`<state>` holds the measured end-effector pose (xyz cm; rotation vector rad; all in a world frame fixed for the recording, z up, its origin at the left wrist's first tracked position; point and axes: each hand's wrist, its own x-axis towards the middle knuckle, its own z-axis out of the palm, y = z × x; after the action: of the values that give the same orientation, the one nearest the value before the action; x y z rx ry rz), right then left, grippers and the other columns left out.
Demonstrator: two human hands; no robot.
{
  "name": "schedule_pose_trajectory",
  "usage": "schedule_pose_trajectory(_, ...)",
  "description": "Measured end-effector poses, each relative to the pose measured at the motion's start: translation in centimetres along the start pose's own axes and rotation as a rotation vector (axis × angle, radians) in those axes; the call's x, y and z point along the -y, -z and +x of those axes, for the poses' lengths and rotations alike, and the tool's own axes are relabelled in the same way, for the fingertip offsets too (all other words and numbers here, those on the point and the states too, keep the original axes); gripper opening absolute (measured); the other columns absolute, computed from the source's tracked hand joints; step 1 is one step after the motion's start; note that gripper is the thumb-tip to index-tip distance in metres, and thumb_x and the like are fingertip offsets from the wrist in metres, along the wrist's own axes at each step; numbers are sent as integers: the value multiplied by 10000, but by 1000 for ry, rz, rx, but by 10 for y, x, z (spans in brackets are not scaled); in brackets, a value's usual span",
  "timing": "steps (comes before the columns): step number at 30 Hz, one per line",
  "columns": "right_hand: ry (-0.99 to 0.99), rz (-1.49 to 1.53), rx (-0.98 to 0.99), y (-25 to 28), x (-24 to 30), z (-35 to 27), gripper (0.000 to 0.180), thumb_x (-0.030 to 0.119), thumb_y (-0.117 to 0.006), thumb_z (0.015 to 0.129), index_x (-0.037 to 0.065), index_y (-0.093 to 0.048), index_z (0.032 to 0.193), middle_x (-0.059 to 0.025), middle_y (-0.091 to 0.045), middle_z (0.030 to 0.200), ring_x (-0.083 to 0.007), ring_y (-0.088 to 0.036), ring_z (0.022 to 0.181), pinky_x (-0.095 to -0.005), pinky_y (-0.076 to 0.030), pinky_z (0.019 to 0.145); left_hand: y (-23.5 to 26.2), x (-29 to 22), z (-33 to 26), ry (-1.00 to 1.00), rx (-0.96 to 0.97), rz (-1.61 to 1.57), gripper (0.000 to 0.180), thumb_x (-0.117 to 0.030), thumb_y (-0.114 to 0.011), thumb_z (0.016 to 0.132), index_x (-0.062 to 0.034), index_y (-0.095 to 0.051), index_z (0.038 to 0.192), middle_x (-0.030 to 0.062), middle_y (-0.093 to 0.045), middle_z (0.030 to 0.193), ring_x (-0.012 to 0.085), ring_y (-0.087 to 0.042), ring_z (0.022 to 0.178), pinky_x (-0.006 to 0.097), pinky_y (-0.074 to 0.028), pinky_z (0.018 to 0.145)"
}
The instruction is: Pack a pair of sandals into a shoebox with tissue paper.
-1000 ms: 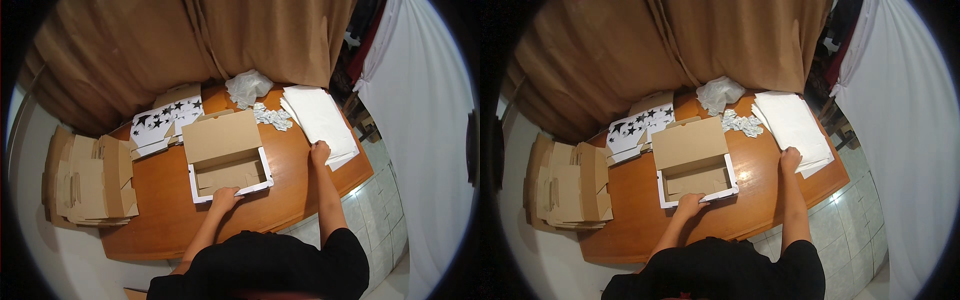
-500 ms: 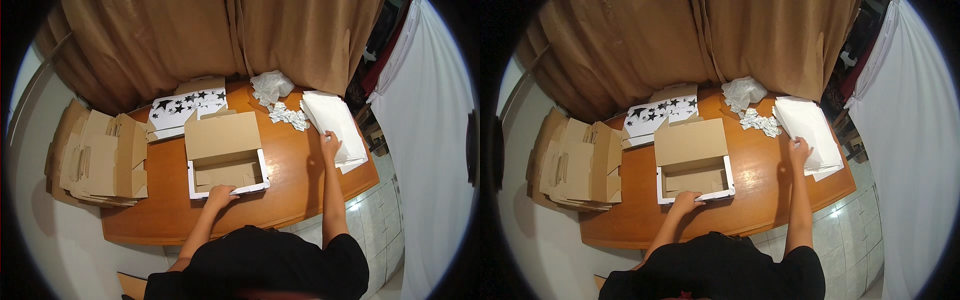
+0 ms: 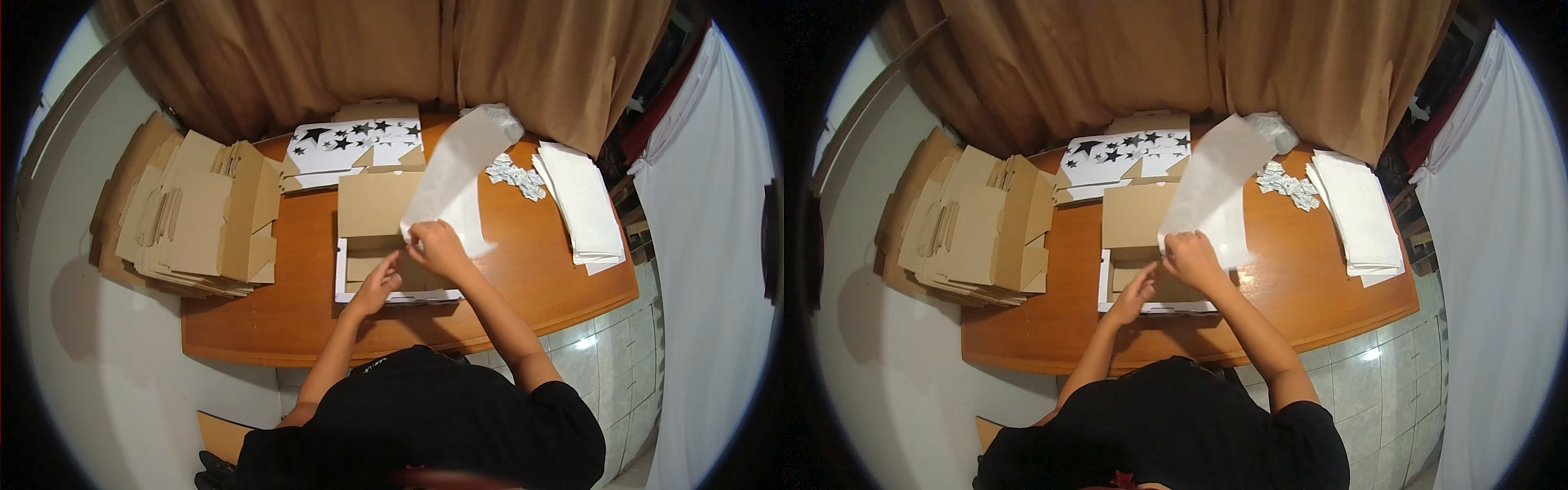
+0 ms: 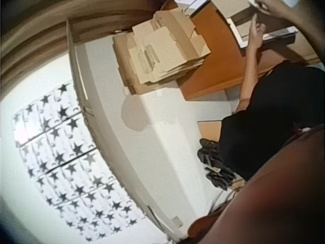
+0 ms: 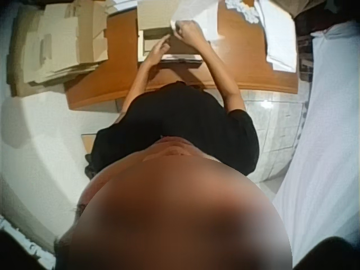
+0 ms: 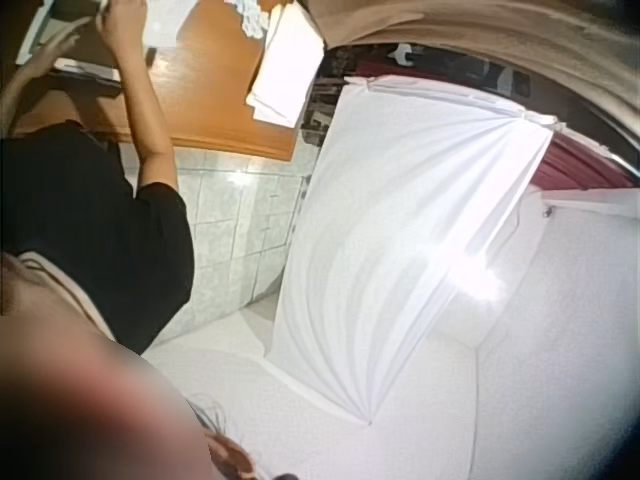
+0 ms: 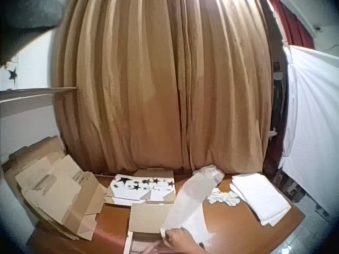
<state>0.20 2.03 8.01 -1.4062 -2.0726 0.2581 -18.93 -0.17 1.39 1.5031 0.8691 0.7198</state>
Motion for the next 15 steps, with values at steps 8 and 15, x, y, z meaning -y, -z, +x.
schedule_pose_trajectory(8,-33,2,350,-43,52,-5,189,209,-634,736,55,-539,789,-146,-612,739,-324,-598,763,-461,-415,825,50,3,12,422,-130,-477,544,-446,-491,881,-49,-411,1244,127,-501,1155,151,-577,793,284,-494,699)
schedule_pose_trajectory(15,-115,337,364,-55,46,-1,257,278,-609,785,27,-611,843,-195,-606,840,-358,-576,835,-391,-441,781,58,27,14,316,-263,-216,349,-50,-620,768,7,-506,1093,98,-628,835,104,-578,683,242,-482,598)
